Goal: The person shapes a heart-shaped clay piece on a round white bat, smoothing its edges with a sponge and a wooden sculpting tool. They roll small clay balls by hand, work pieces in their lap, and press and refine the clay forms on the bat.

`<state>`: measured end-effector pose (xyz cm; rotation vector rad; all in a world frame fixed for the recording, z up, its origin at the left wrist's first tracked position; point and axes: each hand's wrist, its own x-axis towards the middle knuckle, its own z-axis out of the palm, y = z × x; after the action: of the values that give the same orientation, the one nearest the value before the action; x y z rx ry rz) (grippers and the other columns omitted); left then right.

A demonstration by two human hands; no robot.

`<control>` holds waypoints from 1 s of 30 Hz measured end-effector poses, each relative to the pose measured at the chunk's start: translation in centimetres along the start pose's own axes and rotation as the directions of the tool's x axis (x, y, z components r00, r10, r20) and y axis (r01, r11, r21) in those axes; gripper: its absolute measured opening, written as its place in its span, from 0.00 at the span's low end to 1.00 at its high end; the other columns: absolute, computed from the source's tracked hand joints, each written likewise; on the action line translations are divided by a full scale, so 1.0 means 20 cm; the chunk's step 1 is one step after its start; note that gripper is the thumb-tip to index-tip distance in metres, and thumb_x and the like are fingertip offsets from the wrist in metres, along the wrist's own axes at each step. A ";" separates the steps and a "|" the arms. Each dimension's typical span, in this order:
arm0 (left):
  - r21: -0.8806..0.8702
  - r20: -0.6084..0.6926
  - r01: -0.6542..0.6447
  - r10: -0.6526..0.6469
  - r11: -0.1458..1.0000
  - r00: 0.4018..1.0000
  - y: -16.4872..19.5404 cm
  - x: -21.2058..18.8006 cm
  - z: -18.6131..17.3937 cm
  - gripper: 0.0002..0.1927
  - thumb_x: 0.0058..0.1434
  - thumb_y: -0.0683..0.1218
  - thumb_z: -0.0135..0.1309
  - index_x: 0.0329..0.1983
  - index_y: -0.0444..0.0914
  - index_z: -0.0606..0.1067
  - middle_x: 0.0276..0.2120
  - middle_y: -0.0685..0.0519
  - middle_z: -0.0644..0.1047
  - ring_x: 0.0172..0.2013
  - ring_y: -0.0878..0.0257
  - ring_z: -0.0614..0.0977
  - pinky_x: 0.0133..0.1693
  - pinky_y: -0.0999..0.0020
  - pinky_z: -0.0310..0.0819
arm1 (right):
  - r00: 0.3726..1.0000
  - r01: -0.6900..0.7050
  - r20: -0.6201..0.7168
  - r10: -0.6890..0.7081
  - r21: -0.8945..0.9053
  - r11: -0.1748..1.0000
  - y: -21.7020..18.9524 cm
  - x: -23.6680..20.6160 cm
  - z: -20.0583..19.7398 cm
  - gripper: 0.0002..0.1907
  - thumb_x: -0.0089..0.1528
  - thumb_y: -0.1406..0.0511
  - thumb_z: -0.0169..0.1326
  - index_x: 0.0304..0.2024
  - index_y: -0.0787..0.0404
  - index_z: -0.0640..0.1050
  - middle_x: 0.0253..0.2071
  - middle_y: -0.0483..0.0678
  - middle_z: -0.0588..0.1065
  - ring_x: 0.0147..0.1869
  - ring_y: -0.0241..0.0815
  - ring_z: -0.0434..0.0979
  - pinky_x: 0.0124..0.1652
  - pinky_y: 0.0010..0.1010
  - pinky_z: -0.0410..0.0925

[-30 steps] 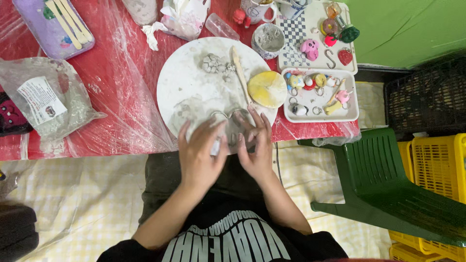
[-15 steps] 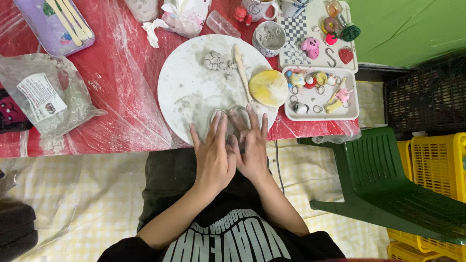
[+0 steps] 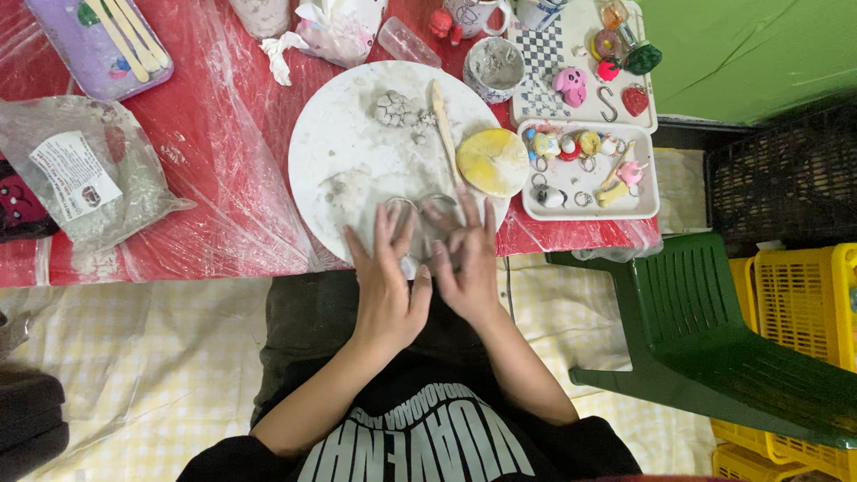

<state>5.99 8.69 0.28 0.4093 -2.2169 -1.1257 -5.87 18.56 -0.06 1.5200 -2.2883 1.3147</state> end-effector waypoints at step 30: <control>0.084 -0.017 -0.103 0.105 0.991 0.994 -0.07 0.01 -0.04 0.36 0.71 0.46 0.45 0.76 0.29 0.46 0.68 0.42 0.72 0.70 0.49 0.70 0.73 0.33 0.36 | 0.994 0.105 0.036 -0.101 -0.174 0.979 0.01 0.02 0.03 0.15 0.64 0.71 0.54 0.43 0.62 0.59 0.64 0.54 0.75 0.81 0.62 0.55 0.75 0.62 0.41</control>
<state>6.36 7.19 -0.44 0.3342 -2.2452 -0.9727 -6.03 17.95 -0.34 1.5813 -2.2394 1.0432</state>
